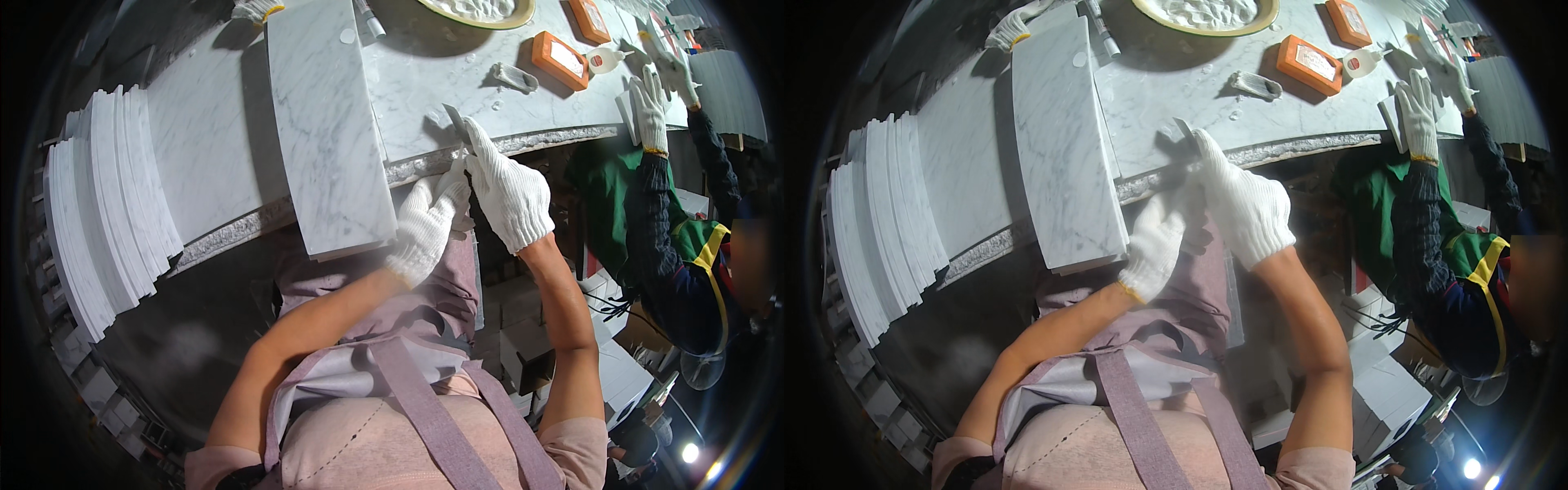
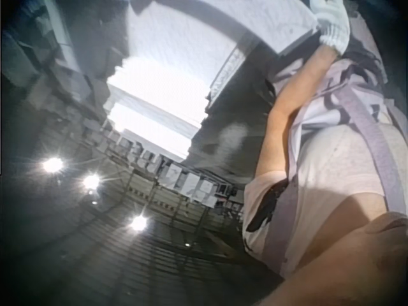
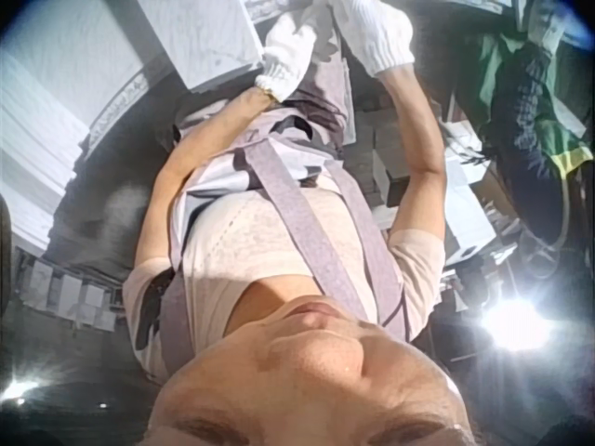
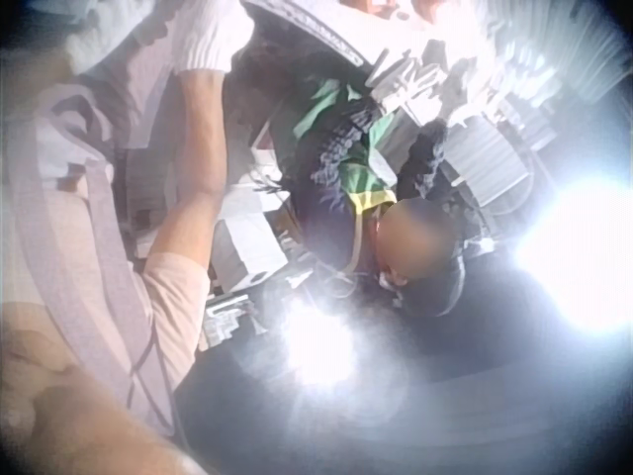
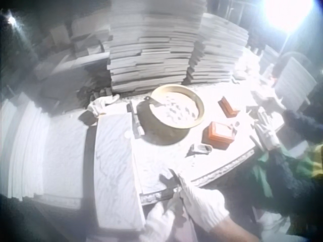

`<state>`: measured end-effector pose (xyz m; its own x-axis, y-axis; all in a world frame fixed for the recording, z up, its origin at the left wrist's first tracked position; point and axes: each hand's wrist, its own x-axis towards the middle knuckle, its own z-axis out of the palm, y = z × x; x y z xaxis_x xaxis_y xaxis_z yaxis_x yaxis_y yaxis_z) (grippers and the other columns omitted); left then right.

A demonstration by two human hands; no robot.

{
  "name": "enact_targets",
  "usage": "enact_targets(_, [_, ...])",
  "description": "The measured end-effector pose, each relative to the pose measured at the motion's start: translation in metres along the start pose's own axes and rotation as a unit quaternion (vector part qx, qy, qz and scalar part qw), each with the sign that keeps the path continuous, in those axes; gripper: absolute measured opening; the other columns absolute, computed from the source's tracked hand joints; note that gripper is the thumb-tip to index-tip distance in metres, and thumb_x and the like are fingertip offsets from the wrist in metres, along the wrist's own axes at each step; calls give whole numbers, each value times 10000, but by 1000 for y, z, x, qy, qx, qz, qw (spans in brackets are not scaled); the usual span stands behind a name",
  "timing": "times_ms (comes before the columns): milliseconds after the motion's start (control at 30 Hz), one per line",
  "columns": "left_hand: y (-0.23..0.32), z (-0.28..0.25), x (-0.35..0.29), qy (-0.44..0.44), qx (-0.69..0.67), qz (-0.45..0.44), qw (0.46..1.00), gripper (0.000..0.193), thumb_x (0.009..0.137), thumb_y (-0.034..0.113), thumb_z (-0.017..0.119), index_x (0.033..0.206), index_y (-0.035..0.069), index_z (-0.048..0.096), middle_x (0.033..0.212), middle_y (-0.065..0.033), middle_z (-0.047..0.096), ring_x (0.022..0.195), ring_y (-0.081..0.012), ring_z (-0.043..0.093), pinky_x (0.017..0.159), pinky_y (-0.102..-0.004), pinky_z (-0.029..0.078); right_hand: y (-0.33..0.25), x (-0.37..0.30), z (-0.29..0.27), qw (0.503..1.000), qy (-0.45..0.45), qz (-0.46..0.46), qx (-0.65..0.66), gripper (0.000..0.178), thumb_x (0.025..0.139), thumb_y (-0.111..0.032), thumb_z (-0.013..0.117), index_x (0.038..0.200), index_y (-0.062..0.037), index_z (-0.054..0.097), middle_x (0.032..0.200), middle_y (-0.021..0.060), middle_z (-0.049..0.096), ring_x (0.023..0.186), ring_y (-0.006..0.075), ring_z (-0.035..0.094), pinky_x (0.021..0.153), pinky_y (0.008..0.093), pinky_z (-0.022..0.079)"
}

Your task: The person applies adhesive from a small bottle onto a white rectangular tile and spreads it with a metal scraper. They repeat this process on multiple tiles, occasionally wiping the scraper and adjusting the tile position.

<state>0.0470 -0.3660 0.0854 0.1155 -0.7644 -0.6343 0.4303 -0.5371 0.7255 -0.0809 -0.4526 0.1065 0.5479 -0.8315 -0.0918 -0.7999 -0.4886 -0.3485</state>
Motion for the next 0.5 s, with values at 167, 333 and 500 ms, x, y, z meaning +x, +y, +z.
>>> enact_targets(167, [-2,-4,2,-13,0,-5,1000,360,1089,96,457,1435,9,507,1052,-145,711,757,-205,754,593,-303,633,2,-1,5,999,24,-5,48,600,985,-194,654,1551,-161,457,800,151,709,666,330,695,594,410,539])
enact_targets(333, [-4,-4,1,-10,2,2,1000,352,1091,99,453,1426,4,507,1034,-147,713,754,-219,757,591,-307,636,5,-2,11,996,64,-36,54,614,977,-177,664,1554,-150,457,816,152,714,670,330,695,602,409,539])
enact_targets(500, [-3,-5,2,-7,-3,-9,1000,342,1095,112,458,1415,2,513,1034,-147,713,749,-221,756,585,-302,631,3,1,9,997,41,-24,53,615,978,-185,660,1558,-155,457,806,145,711,673,324,695,604,404,539])
